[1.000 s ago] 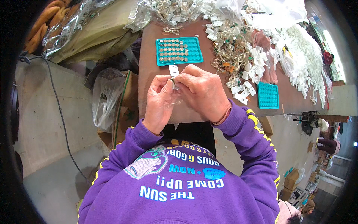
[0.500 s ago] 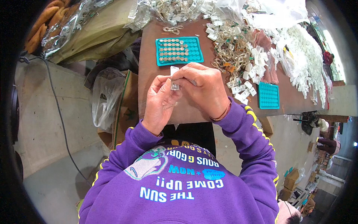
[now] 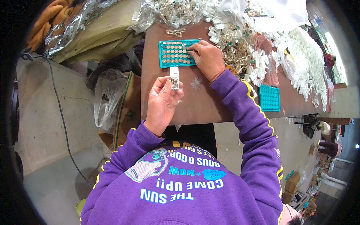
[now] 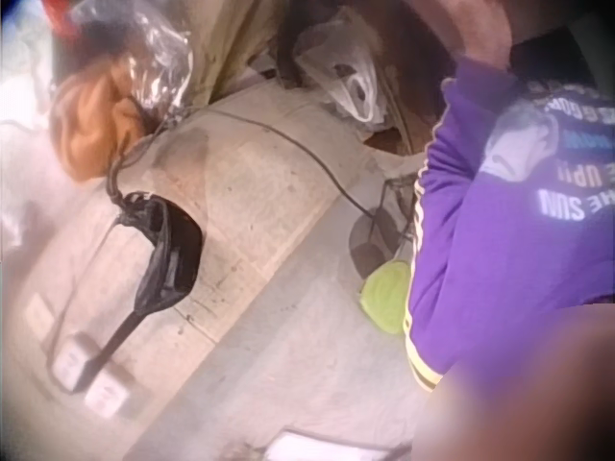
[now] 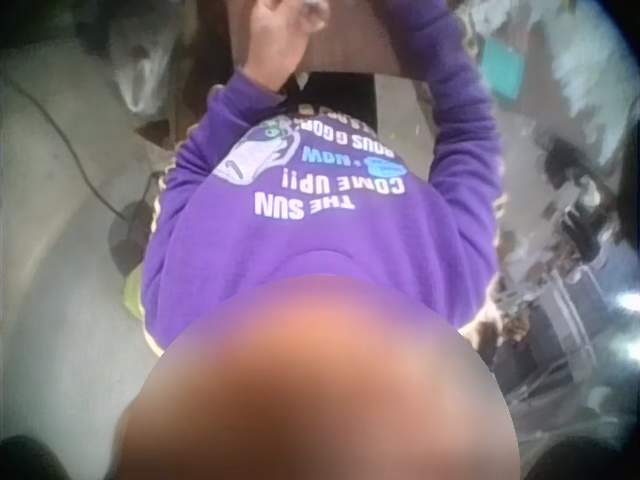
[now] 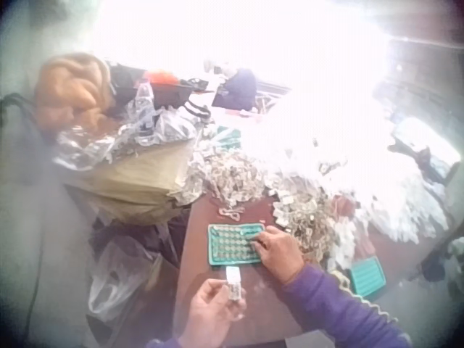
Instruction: The person repeatedly picks small white LED light units from a pile on the table, inserts a small metal component into each unit, and places the assembled units into a teal tray. The person continues this cycle throughout the clip.
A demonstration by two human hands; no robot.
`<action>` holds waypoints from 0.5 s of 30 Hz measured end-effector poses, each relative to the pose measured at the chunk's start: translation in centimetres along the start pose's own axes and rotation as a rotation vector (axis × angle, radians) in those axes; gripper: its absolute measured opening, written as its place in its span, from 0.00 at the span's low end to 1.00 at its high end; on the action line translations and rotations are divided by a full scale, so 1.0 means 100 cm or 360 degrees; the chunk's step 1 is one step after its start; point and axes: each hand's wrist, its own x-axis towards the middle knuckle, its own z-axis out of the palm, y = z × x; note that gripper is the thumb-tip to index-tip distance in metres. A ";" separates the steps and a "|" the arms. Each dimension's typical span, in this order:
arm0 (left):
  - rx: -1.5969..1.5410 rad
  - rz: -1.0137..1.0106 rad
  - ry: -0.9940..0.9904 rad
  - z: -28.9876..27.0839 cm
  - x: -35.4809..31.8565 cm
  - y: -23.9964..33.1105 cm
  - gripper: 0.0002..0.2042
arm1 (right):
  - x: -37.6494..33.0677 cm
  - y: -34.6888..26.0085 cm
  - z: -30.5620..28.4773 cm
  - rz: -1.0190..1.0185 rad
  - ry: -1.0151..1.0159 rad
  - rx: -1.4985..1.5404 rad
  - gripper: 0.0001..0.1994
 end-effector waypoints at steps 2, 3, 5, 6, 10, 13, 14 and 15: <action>-0.0020 -0.0001 0.0042 0.001 0.000 0.000 0.08 | -0.001 0.009 0.008 -0.0021 -0.0021 -0.0032 0.06; -0.0016 -0.0005 0.0048 0.002 0.000 0.000 0.08 | 0.001 0.010 0.010 -0.0004 -0.0018 0.0012 0.06; -0.0023 0.0003 0.0021 0.002 0.000 0.001 0.08 | 0.002 0.007 0.005 -0.0005 -0.0011 0.0137 0.06; -0.0026 -0.0001 0.0024 0.002 0.000 0.001 0.08 | 0.005 0.002 0.001 0.0083 -0.0046 0.0174 0.06; -0.0026 0.0040 0.0053 0.003 0.000 0.000 0.07 | -0.006 -0.035 -0.033 0.0058 0.0003 0.0350 0.04; 0.0009 0.0057 0.0048 0.004 0.001 -0.001 0.06 | -0.034 -0.065 -0.050 -0.0016 -0.0006 0.0533 0.03; 0.0029 0.0054 0.0049 0.005 0.001 -0.001 0.05 | -0.040 -0.072 -0.050 -0.0069 0.0013 0.0571 0.04; 0.0047 0.0059 0.0031 0.005 0.001 -0.002 0.05 | -0.044 -0.077 -0.050 -0.0100 0.0041 0.0537 0.05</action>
